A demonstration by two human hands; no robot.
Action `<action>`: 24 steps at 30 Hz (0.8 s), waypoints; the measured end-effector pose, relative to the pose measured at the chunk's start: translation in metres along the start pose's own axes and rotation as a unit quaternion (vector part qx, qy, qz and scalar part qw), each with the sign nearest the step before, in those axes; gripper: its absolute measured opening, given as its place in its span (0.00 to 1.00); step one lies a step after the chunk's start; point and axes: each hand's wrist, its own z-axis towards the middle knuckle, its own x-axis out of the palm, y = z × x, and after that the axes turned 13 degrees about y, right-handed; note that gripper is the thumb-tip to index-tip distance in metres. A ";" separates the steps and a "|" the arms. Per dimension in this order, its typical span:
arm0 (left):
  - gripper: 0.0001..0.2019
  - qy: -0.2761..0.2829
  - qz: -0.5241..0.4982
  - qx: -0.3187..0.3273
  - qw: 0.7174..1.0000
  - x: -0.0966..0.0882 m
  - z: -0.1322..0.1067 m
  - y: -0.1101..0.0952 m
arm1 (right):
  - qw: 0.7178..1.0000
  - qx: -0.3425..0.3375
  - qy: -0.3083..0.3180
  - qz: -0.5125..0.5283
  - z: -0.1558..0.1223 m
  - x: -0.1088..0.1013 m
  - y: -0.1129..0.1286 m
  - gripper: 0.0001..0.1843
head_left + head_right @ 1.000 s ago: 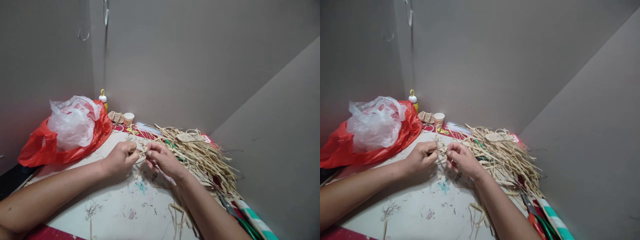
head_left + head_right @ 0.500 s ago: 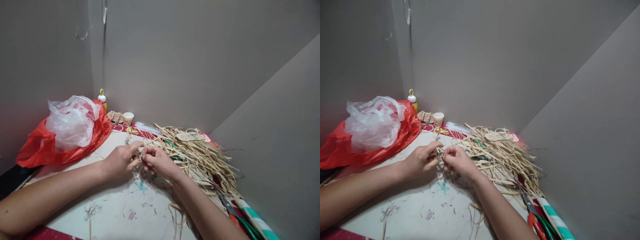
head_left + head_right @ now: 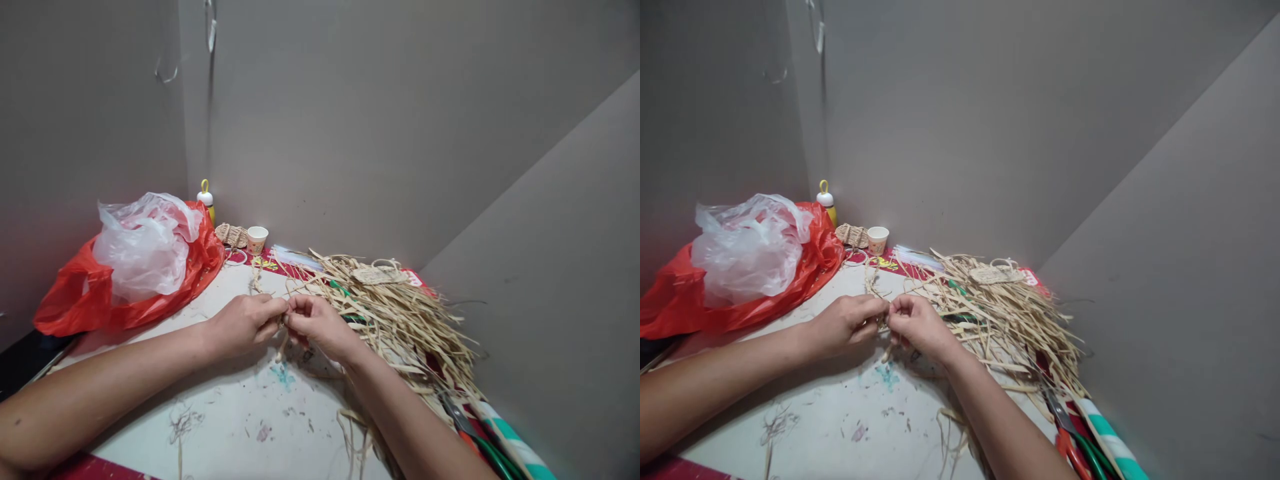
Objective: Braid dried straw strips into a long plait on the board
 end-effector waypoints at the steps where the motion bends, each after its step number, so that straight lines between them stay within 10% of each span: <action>1: 0.06 -0.013 -0.017 -0.007 1.000 0.000 0.001 -0.001 | 1.000 -0.005 -0.008 0.001 0.000 0.001 0.001 0.02; 11: 0.04 -0.086 -0.345 -0.169 0.919 -0.001 0.009 -0.009 | 0.992 -0.038 -0.041 0.110 0.000 -0.001 0.008 0.06; 24: 0.05 -0.093 -0.325 -0.189 0.922 0.003 0.009 -0.009 | 0.998 -0.043 -0.002 0.054 -0.001 -0.006 0.003 0.11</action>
